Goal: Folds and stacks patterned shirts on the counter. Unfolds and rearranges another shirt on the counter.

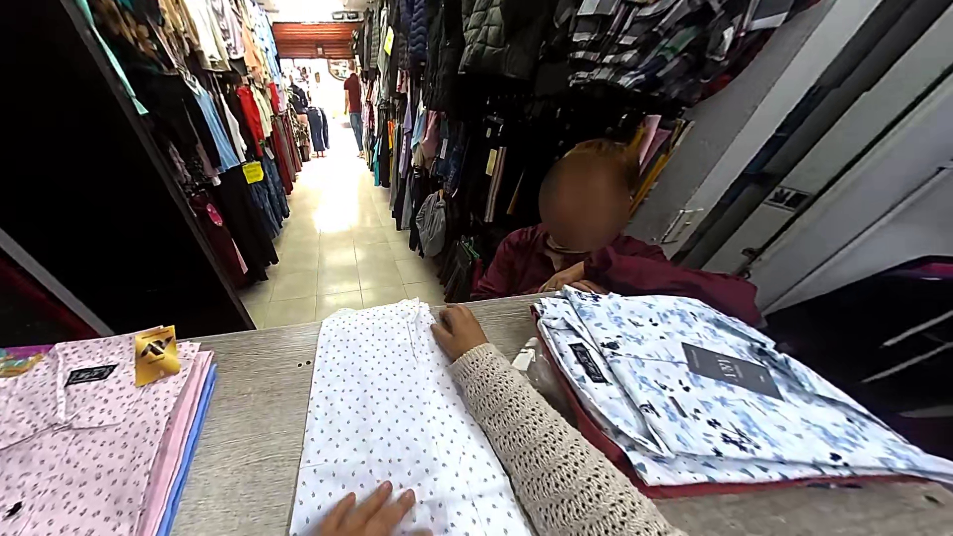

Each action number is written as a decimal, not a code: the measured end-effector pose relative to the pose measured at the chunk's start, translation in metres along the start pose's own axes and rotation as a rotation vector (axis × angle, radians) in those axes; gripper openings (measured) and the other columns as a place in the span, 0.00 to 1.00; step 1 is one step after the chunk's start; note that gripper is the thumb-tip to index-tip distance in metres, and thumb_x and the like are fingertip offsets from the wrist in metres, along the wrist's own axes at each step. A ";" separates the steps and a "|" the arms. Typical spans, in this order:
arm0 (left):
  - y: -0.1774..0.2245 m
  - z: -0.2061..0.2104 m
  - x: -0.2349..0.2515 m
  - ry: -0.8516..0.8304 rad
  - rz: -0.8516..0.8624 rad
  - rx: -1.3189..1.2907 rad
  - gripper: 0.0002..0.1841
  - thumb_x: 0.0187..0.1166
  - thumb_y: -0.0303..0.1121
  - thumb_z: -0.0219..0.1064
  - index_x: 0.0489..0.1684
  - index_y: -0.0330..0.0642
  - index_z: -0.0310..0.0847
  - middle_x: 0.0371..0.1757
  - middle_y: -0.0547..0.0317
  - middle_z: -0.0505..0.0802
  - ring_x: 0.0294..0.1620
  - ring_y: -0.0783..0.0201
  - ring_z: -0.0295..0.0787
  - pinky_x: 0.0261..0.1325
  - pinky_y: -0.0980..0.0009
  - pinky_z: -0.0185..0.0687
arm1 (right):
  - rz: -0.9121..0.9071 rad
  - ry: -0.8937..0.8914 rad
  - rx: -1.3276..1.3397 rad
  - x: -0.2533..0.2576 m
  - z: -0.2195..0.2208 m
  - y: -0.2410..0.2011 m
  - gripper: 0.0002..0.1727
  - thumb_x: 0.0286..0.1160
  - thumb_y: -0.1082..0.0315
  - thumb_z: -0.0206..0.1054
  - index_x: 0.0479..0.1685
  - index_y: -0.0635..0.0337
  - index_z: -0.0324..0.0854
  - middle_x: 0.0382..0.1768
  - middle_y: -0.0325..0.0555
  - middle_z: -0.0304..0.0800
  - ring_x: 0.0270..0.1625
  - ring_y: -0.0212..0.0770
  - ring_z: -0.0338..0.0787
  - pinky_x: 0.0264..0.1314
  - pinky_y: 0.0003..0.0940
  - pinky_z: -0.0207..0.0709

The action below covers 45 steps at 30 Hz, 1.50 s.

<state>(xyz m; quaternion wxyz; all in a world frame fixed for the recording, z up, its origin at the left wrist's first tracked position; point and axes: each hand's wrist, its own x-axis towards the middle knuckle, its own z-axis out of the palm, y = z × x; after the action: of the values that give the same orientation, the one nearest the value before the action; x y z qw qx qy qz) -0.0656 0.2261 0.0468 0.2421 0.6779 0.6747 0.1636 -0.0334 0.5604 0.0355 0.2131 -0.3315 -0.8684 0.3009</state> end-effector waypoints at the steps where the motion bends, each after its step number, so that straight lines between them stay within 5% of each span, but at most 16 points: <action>1: -0.001 -0.018 0.005 -0.015 -0.011 -0.002 0.26 0.81 0.39 0.68 0.78 0.42 0.79 0.84 0.37 0.75 0.85 0.33 0.68 0.81 0.32 0.60 | 0.007 -0.014 -0.007 0.000 0.001 0.001 0.22 0.79 0.65 0.69 0.61 0.78 0.81 0.75 0.73 0.75 0.79 0.68 0.74 0.82 0.60 0.65; 4: -0.014 -0.069 0.038 0.150 -0.126 0.101 0.24 0.84 0.34 0.63 0.74 0.25 0.76 0.75 0.29 0.81 0.79 0.36 0.77 0.82 0.47 0.69 | 0.030 -0.001 -0.006 0.000 0.005 -0.001 0.20 0.76 0.63 0.73 0.52 0.76 0.84 0.69 0.71 0.80 0.74 0.68 0.78 0.76 0.62 0.70; 8: -0.072 -0.086 0.090 0.311 -0.544 0.028 0.25 0.88 0.39 0.61 0.76 0.28 0.73 0.75 0.31 0.80 0.75 0.39 0.78 0.80 0.48 0.69 | 0.058 -0.033 -0.021 -0.001 0.004 -0.004 0.18 0.77 0.64 0.72 0.49 0.75 0.85 0.67 0.70 0.80 0.73 0.68 0.77 0.73 0.65 0.68; 11: -0.116 -0.065 0.099 0.492 -0.502 -0.008 0.22 0.82 0.33 0.68 0.70 0.26 0.79 0.76 0.27 0.78 0.79 0.34 0.73 0.82 0.43 0.63 | 0.071 -0.034 -0.031 0.003 0.004 -0.004 0.16 0.80 0.66 0.68 0.50 0.76 0.84 0.67 0.72 0.79 0.73 0.68 0.78 0.74 0.64 0.69; 14: -0.119 -0.065 0.091 0.564 -0.551 -0.037 0.24 0.80 0.28 0.69 0.72 0.24 0.75 0.79 0.27 0.75 0.82 0.35 0.69 0.84 0.46 0.62 | 0.087 -0.016 -0.026 0.003 0.003 -0.005 0.16 0.81 0.67 0.67 0.51 0.77 0.83 0.66 0.72 0.79 0.71 0.68 0.79 0.73 0.63 0.71; 21: -0.118 -0.064 0.083 0.644 -0.631 -0.118 0.23 0.81 0.27 0.69 0.73 0.27 0.75 0.76 0.31 0.79 0.74 0.41 0.79 0.76 0.51 0.74 | 0.043 -0.005 -0.036 0.001 0.004 -0.003 0.18 0.77 0.65 0.71 0.51 0.76 0.84 0.64 0.71 0.81 0.70 0.67 0.80 0.72 0.61 0.72; 25: -0.111 -0.045 0.076 0.661 -0.445 -0.022 0.28 0.76 0.31 0.74 0.73 0.26 0.75 0.82 0.27 0.72 0.81 0.33 0.70 0.82 0.42 0.64 | 0.035 -0.004 -0.046 0.001 0.004 -0.002 0.19 0.77 0.63 0.72 0.52 0.76 0.83 0.64 0.72 0.81 0.69 0.68 0.80 0.72 0.63 0.72; 28: -0.044 -0.020 0.054 0.353 -0.234 0.007 0.38 0.75 0.47 0.73 0.82 0.32 0.70 0.89 0.35 0.65 0.89 0.40 0.62 0.88 0.45 0.56 | 0.033 -0.025 -0.055 -0.001 0.003 -0.002 0.20 0.78 0.63 0.70 0.54 0.76 0.83 0.66 0.73 0.79 0.71 0.69 0.79 0.73 0.64 0.71; 31: 0.022 0.017 0.018 0.086 0.017 -0.027 0.45 0.68 0.55 0.75 0.84 0.35 0.69 0.87 0.34 0.69 0.89 0.33 0.59 0.85 0.30 0.49 | 0.050 -0.051 -0.070 -0.008 0.001 -0.004 0.19 0.79 0.64 0.69 0.57 0.75 0.83 0.68 0.72 0.78 0.73 0.68 0.78 0.74 0.64 0.70; 34: 0.029 0.061 0.000 0.328 0.194 0.186 0.46 0.62 0.65 0.69 0.77 0.39 0.78 0.79 0.36 0.80 0.80 0.30 0.74 0.71 0.24 0.66 | 0.040 -0.059 -0.093 -0.014 0.001 -0.006 0.20 0.79 0.63 0.69 0.57 0.74 0.83 0.66 0.71 0.80 0.73 0.68 0.78 0.73 0.64 0.70; 37: 0.031 0.072 -0.004 0.378 0.183 0.315 0.50 0.60 0.70 0.67 0.79 0.40 0.76 0.79 0.37 0.80 0.79 0.32 0.76 0.68 0.26 0.70 | 0.018 -0.079 -0.101 -0.021 0.002 -0.007 0.19 0.81 0.64 0.67 0.57 0.74 0.83 0.67 0.71 0.79 0.74 0.68 0.77 0.73 0.66 0.68; 45: 0.036 0.095 -0.008 0.473 0.181 0.504 0.45 0.56 0.56 0.77 0.79 0.45 0.77 0.76 0.42 0.85 0.76 0.37 0.81 0.66 0.33 0.77 | 0.015 -0.110 -0.125 -0.040 -0.004 -0.006 0.18 0.84 0.66 0.64 0.59 0.74 0.83 0.70 0.70 0.78 0.76 0.67 0.76 0.74 0.64 0.68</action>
<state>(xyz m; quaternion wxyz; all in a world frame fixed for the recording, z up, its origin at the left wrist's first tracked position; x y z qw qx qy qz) 0.0163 0.2087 -0.0119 -0.1109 0.7168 0.6682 0.1653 -0.0061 0.5297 0.0360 0.1418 -0.3338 -0.8933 0.2655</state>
